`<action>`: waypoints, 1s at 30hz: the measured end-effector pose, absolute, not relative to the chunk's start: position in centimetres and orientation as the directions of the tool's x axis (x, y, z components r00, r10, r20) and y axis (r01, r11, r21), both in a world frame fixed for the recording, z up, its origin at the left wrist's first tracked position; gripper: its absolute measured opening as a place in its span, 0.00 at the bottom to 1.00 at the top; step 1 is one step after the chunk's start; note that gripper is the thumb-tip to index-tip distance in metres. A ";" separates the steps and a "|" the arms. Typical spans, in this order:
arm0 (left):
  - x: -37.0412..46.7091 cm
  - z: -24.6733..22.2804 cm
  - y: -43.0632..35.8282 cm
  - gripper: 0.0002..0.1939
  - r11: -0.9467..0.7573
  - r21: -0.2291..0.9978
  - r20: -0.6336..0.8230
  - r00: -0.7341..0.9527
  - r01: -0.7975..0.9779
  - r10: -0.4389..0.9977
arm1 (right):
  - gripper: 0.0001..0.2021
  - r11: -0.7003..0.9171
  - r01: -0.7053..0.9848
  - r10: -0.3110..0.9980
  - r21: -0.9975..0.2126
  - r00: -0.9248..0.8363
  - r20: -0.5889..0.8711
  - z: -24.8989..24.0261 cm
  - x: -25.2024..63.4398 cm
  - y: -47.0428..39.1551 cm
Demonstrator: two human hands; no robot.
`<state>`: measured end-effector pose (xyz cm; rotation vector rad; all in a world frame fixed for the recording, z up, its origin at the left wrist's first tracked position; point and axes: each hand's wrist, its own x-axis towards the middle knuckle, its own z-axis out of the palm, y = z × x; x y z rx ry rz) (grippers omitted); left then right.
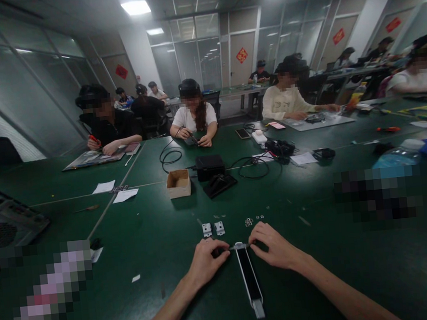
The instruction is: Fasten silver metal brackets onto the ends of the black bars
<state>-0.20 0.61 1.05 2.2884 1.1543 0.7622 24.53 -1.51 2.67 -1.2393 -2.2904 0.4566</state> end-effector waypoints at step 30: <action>-0.4 6.5 -4.6 0.10 -0.648 0.557 0.562 0.339 0.520 0.755 | 0.06 0.574 0.613 0.813 -0.543 -0.503 0.292 0.6 24.3 -1.1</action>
